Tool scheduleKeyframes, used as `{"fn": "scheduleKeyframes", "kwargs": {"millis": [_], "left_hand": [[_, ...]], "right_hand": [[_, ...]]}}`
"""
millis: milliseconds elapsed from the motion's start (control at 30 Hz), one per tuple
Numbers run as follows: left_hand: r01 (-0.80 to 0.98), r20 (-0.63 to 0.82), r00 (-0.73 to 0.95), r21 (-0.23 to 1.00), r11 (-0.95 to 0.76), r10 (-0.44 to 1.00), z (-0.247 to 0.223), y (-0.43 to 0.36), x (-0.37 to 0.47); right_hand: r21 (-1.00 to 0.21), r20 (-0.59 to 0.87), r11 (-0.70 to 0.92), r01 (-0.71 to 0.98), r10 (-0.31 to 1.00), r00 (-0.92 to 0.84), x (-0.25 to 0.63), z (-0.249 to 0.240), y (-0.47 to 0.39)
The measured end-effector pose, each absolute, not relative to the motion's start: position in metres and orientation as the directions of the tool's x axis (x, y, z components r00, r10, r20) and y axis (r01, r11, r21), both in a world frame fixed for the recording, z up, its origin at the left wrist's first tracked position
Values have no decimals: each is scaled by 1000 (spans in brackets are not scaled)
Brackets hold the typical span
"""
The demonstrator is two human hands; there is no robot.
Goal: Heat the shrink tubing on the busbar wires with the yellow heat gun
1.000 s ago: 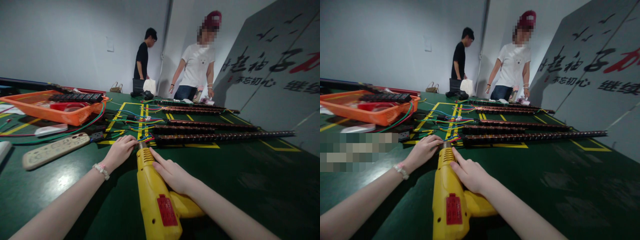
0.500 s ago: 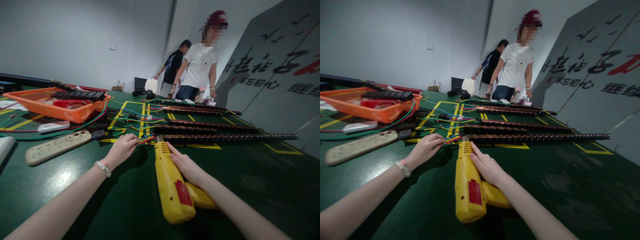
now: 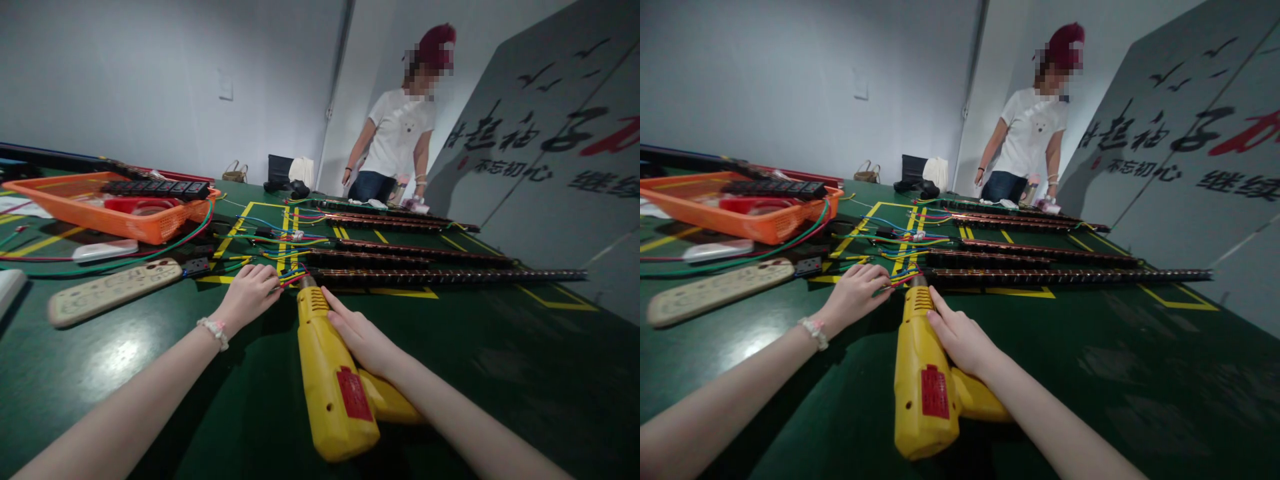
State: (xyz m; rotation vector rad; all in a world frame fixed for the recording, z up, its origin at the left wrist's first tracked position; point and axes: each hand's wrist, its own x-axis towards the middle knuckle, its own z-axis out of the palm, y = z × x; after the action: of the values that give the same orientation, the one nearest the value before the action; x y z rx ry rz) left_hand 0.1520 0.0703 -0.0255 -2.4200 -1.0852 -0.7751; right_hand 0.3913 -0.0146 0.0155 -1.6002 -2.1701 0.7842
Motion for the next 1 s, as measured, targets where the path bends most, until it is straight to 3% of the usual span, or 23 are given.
{"fn": "scheduleKeyframes", "kwargs": {"millis": [233,433,733,1000], "left_hand": [[770,624,542,-99,-630,563,-27,71,151],[746,615,532,-17,-665,582,-28,72,149],[753,568,539,5,-658,622,-29,72,147],[776,550,495,69,-627,673,-31,73,146]], "right_hand": [[-526,-131,240,816,925,-356,364,19,-23],[-512,-137,254,821,919,-369,363,20,-24],[-477,-113,302,825,910,-399,362,24,-26],[-522,-102,300,798,908,-407,366,23,-24]]}}
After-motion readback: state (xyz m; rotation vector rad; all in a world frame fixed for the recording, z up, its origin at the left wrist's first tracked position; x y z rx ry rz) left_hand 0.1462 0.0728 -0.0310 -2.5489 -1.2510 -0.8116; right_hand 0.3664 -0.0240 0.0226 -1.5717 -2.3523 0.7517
